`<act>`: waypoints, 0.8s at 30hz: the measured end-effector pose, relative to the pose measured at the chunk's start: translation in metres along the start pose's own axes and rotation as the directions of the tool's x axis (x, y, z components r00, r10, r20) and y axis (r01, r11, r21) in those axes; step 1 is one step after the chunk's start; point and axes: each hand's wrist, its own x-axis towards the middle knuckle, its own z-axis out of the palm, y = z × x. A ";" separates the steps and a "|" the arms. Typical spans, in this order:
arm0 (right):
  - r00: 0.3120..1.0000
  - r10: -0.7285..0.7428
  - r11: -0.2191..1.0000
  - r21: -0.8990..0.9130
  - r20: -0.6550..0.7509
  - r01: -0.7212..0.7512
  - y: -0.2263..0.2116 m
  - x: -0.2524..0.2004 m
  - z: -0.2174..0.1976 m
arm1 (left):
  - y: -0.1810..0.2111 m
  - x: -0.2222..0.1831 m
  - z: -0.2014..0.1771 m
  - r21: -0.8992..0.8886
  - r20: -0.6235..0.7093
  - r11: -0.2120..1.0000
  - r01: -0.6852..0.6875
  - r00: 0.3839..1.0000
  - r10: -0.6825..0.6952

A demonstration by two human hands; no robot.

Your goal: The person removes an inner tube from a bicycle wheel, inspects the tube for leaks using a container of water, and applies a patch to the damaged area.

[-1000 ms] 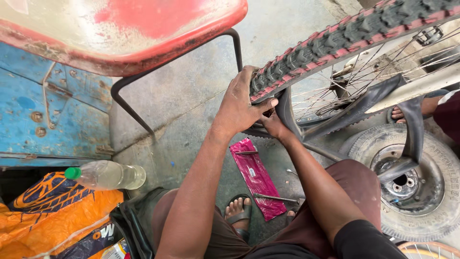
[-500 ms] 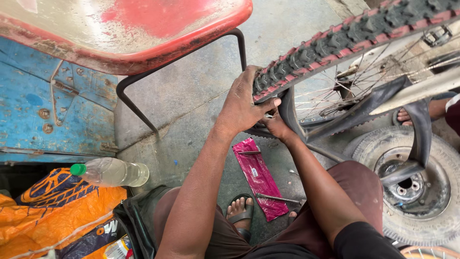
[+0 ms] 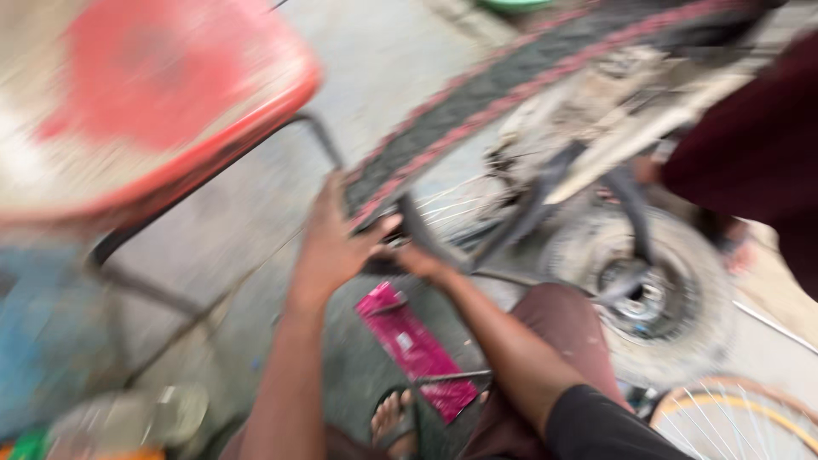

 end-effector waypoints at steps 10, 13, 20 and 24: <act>0.974 -0.193 0.976 -0.123 -0.117 0.179 -0.092 -0.034 -0.011 | 0.015 0.003 -0.002 -0.067 0.069 0.988 0.140 0.988 -0.136; 0.932 -0.349 0.923 -0.212 -0.102 0.322 -0.095 -0.038 -0.012 | 0.011 0.001 -0.002 -0.066 0.046 0.993 0.096 0.995 -0.093; 0.940 -0.317 0.929 -0.242 -0.123 0.281 -0.109 -0.041 -0.015 | 0.002 0.000 -0.001 -0.049 0.036 0.995 0.088 0.996 -0.086; 0.900 -0.414 0.910 -0.078 -0.141 0.406 -0.115 -0.044 -0.012 | -0.002 -0.003 0.000 -0.055 0.025 0.995 0.083 0.996 -0.082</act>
